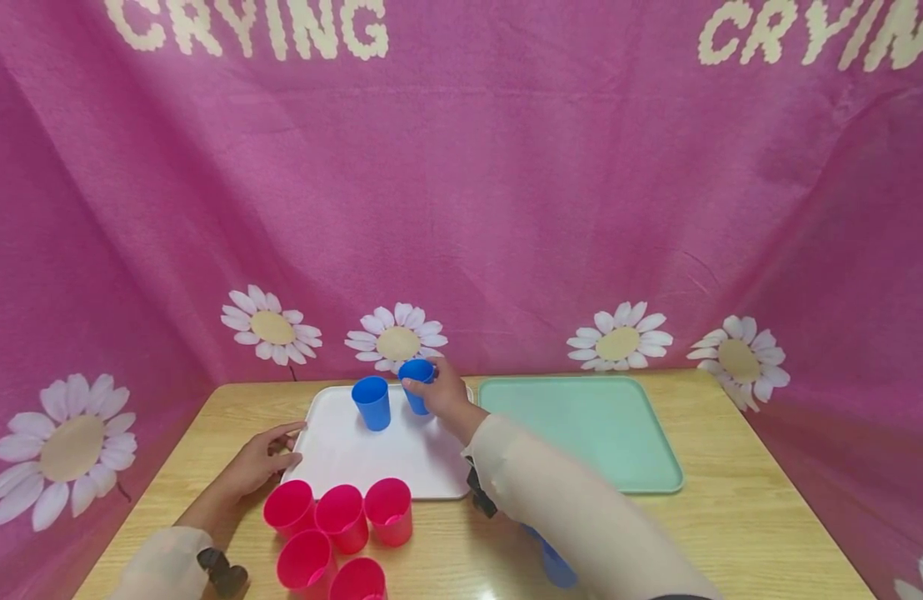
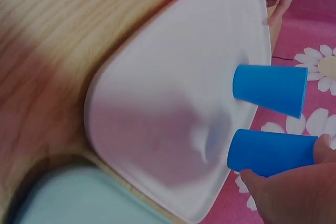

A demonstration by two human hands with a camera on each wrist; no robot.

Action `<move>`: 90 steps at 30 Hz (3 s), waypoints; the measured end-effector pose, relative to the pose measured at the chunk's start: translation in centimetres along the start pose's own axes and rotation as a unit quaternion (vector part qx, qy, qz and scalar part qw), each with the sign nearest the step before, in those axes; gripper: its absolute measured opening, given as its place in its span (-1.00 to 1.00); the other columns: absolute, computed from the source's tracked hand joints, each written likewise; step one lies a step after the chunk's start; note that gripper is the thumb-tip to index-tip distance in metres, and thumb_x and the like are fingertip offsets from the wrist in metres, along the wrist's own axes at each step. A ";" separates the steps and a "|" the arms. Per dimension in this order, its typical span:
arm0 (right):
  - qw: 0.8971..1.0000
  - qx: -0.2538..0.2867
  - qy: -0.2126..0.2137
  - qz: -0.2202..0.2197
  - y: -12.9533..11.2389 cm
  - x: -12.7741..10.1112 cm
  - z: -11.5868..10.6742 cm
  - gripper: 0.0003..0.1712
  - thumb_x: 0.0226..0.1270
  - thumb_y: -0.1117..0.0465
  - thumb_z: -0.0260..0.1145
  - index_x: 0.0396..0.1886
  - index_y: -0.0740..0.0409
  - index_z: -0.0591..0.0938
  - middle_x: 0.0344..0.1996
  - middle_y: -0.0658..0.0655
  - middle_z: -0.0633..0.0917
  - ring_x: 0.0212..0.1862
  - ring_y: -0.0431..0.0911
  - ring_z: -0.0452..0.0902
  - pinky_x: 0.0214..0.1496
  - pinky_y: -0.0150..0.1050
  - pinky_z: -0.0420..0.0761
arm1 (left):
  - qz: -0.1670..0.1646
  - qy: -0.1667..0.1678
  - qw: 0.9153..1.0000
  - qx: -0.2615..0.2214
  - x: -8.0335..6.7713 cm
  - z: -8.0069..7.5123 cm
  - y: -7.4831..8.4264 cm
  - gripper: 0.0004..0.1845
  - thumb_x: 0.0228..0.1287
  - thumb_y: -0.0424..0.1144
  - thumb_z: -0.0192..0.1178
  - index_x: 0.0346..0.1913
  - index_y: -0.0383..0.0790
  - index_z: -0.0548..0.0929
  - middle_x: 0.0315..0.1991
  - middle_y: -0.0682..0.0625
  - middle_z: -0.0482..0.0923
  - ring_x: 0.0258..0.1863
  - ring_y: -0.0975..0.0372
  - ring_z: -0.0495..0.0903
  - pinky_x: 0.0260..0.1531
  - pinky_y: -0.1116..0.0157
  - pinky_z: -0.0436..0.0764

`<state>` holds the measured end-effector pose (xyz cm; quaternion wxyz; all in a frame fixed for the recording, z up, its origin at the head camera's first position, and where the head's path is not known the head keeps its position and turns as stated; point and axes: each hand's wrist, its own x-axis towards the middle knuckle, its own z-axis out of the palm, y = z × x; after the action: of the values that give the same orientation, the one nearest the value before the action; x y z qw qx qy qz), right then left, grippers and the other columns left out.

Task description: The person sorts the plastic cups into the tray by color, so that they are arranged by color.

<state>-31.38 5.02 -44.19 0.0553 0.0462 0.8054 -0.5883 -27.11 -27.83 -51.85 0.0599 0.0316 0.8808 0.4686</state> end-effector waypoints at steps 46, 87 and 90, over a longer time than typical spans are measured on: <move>0.999 0.019 -0.021 -0.025 -1.3 -0.7 -2.9 -0.12 0.45 0.15 0.38 0.58 0.31 0.17 0.49 0.42 0.31 0.48 0.33 0.27 0.40 0.18 0.45 | -0.019 0.002 1.000 -0.001 -0.2 0.0 0.3 -0.37 0.35 -0.44 0.31 0.46 -0.29 0.44 -0.06 -0.18 0.48 -0.20 0.09 0.43 -0.42 0.37 0.58; 0.969 -0.051 -0.213 -0.112 1.4 -9.6 -20.1 -0.18 0.51 0.08 0.32 0.58 0.28 0.21 0.51 0.40 0.31 0.56 0.37 0.09 0.47 0.21 0.33 | -0.008 0.007 1.000 0.011 0.0 0.1 -0.1 -0.37 0.34 -0.45 0.32 0.46 -0.33 0.43 -0.06 -0.20 0.50 -0.30 0.12 0.43 -0.46 0.35 0.54; 0.964 -0.055 -0.232 -0.117 2.0 -10.4 -21.3 -0.22 0.53 0.10 0.28 0.58 0.29 0.22 0.50 0.40 0.32 0.55 0.39 0.09 0.44 0.18 0.39 | -0.010 0.009 1.000 0.011 0.0 0.1 -0.1 -0.37 0.34 -0.46 0.32 0.46 -0.32 0.44 -0.07 -0.20 0.50 -0.31 0.12 0.43 -0.47 0.35 0.54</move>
<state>-21.59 25.85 -38.13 0.1740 -0.1894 0.8014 -0.5400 -27.14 -27.82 -52.03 0.0566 0.0189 0.8865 0.4588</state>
